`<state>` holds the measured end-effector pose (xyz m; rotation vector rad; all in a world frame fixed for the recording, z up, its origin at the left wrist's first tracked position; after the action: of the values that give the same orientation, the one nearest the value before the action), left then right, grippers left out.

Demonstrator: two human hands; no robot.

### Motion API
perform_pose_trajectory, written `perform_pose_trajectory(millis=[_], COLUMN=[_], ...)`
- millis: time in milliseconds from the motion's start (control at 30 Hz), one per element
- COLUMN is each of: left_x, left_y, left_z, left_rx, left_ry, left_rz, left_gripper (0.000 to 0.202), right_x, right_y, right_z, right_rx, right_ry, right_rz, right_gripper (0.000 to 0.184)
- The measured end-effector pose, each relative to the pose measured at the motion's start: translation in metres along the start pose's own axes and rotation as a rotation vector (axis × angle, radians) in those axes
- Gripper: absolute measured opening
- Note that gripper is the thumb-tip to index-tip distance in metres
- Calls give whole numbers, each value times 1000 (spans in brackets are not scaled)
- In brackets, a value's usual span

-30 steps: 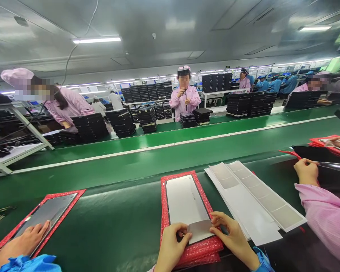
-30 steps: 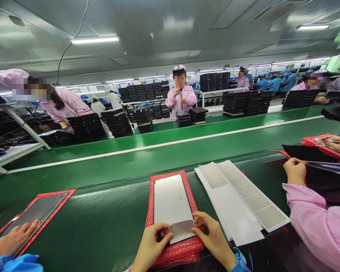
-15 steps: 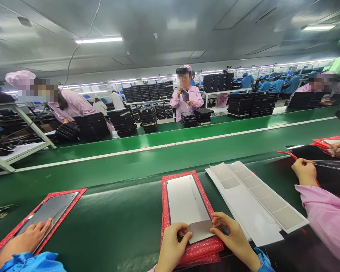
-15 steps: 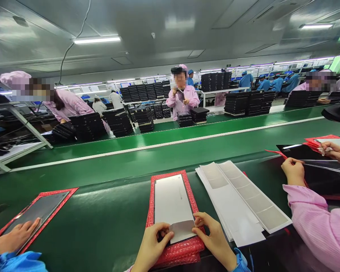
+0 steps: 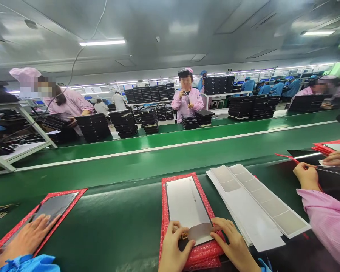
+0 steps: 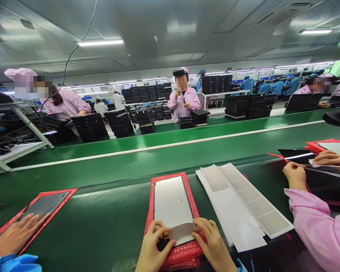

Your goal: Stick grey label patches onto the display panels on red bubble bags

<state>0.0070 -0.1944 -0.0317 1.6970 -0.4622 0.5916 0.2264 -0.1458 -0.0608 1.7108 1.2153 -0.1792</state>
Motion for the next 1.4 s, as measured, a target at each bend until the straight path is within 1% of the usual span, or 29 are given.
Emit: perform_pose_trajectory(millis=[67,100,133,167,200,267,300,333,367,433,500,567,633,667,733,800,833,900,967,1000,1033,1067,1133,1167,1267,1333,1400], left_x=[-6,-9,-11,-12,-13,-12,-12,-13,-14,-21,-32,-44,-52,-55,-56,-55,-54,-57,-63,-66,-69,-70,-68,-66,-62,-66,-75], left_y=[-4,-8,-13,-21,-30,-49,-58,-65,-71,-75,-69,-53,-29,-16,5,17,20,19,15,14,12,11,13,16,32,49,65], left_z=[5,9,14,18,22,29,32,33,34,34,33,28,21,16,6,-3,-6,-10,-14,-16,-19,-22,-27,-29,-31,-30,-29], left_rx=[155,244,326,394,441,453,441,429,424,425,408,365,328,313,241,148,115,88,79,71,61,50,29,27,84,162,221], left_ry=[7,-9,-58,-139,-237,-410,-454,-471,-468,-445,-440,-427,-333,-240,-42,67,92,131,202,243,276,295,293,278,232,240,265], left_rz=[-67,-111,-166,-234,-311,-463,-528,-583,-630,-696,-683,-555,-369,-281,-117,16,65,144,230,275,312,338,332,298,145,72,61], left_gripper=[52,58,59,57,55,49,49,49,51,52,50,43,43,45,43,40,40,43,51,55,58,59,55,52,48,46,43], right_x=[-3,-5,-7,-11,-15,-22,-23,-23,-22,-16,-9,-5,-8,-11,-22,-34,-40,-50,-57,-60,-61,-62,-59,-56,-44,-36,-29], right_y=[3,3,1,-4,-10,-25,-32,-37,-39,-35,-23,-9,-1,-2,-14,-38,-52,-78,-93,-94,-92,-85,-67,-56,-27,-12,0], right_z=[0,0,0,0,0,4,6,8,11,15,20,22,21,19,12,5,1,-5,-9,-11,-12,-13,-12,-11,-6,-2,-1], right_rx=[77,105,125,131,118,67,43,24,15,22,31,69,94,91,68,77,106,187,272,285,244,172,12,-34,-58,-50,-50], right_ry=[6,-5,0,47,147,411,507,548,526,386,275,218,183,194,292,450,506,582,649,678,704,710,679,646,518,428,342], right_rz=[191,275,347,404,448,526,564,597,627,662,671,686,683,663,594,530,519,508,461,427,404,388,364,346,288,264,251], right_gripper=[42,48,52,55,56,52,49,48,48,54,66,75,79,78,74,65,61,46,35,33,32,32,39,45,59,61,58])
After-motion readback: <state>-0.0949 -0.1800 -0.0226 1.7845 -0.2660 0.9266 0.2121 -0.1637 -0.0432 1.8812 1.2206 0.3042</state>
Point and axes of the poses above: each hand's wrist, its own z-axis away from the middle knuckle, its own y-axis out of the back of the hand, x = y × z, the point moved 1 cm from there along -z, towards the middle knuckle, and after that the axes turned 8 degrees about -z, right-handed, at the moved point
